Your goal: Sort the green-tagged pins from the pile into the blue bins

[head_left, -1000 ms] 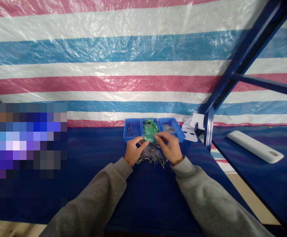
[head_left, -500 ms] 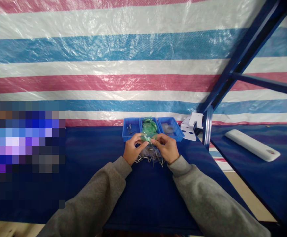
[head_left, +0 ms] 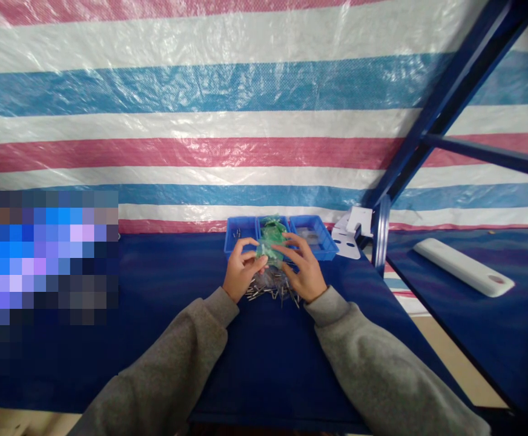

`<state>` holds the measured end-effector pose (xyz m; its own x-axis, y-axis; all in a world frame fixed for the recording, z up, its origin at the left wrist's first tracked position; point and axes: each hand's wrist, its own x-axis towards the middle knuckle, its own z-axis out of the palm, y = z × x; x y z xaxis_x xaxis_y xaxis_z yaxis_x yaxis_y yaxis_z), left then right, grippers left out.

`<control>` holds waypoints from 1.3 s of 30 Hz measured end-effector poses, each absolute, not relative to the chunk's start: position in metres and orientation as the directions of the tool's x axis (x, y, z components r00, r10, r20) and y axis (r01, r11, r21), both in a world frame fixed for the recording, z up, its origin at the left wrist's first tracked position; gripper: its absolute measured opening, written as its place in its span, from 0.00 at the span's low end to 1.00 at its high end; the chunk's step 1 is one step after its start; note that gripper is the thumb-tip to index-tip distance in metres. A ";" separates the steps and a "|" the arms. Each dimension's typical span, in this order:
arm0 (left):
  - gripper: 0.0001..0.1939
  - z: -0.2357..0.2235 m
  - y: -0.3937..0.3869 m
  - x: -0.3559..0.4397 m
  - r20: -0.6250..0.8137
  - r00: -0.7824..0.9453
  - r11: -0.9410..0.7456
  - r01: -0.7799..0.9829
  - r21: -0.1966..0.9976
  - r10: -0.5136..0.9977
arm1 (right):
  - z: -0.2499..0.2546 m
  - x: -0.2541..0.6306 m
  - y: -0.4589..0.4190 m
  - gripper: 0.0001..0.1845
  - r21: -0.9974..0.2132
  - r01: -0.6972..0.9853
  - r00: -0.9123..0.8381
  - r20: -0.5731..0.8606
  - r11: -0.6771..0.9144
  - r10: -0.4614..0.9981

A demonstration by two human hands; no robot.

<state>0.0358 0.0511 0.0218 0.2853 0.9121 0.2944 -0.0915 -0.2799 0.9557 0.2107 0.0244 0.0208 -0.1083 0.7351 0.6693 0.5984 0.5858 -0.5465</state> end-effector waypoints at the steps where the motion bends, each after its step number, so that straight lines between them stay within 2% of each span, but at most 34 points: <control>1: 0.20 0.021 0.051 0.035 0.296 0.306 -0.287 -0.075 0.955 0.905 | 0.019 0.211 0.026 0.15 -0.532 0.602 -0.113 0.681 0.595 0.724; 5: 0.15 0.023 0.050 0.033 0.390 0.350 -0.433 0.050 0.900 0.852 | 0.014 0.211 0.030 0.13 -0.559 0.593 -0.064 0.684 0.579 0.726; 8: 0.13 0.028 0.051 0.031 0.530 0.329 -0.607 0.204 0.768 0.781 | 0.016 0.209 0.029 0.12 -0.589 0.578 -0.042 0.670 0.565 0.741; 10: 0.11 0.030 0.052 0.030 0.577 0.319 -0.655 0.263 0.708 0.752 | 0.018 0.208 0.028 0.12 -0.607 0.556 -0.058 0.653 0.568 0.755; 16: 0.10 0.026 0.056 0.029 0.540 0.230 -0.587 0.297 0.754 0.810 | 0.023 0.208 0.023 0.13 -0.616 0.509 -0.092 0.655 0.600 0.750; 20: 0.13 0.023 0.056 0.031 0.408 0.202 -0.437 0.128 0.890 0.890 | 0.023 0.209 0.022 0.20 -0.542 0.477 -0.153 0.725 0.692 0.672; 23: 0.15 0.024 0.054 0.032 0.328 0.224 -0.341 0.018 0.940 0.918 | 0.021 0.209 0.023 0.19 -0.483 0.505 -0.190 0.746 0.715 0.638; 27: 0.14 0.028 0.051 0.032 0.374 0.290 -0.409 0.069 0.910 0.881 | 0.018 0.208 0.025 0.11 -0.467 0.539 -0.166 0.757 0.701 0.632; 30: 0.17 0.032 0.051 0.030 0.516 0.359 -0.588 0.124 0.800 0.778 | 0.018 0.208 0.026 0.07 -0.515 0.561 -0.104 0.733 0.648 0.672; 32: 0.15 0.033 0.051 0.030 0.596 0.359 -0.678 0.165 0.717 0.718 | 0.019 0.208 0.026 0.07 -0.540 0.578 -0.070 0.715 0.612 0.696; 34: 0.12 0.032 0.051 0.031 0.599 0.338 -0.680 0.219 0.700 0.725 | 0.019 0.209 0.027 0.08 -0.549 0.586 -0.057 0.705 0.596 0.706; 39: 0.09 0.028 0.051 0.033 0.495 0.278 -0.559 0.242 0.793 0.823 | 0.018 0.208 0.025 0.09 -0.558 0.586 -0.063 0.691 0.587 0.720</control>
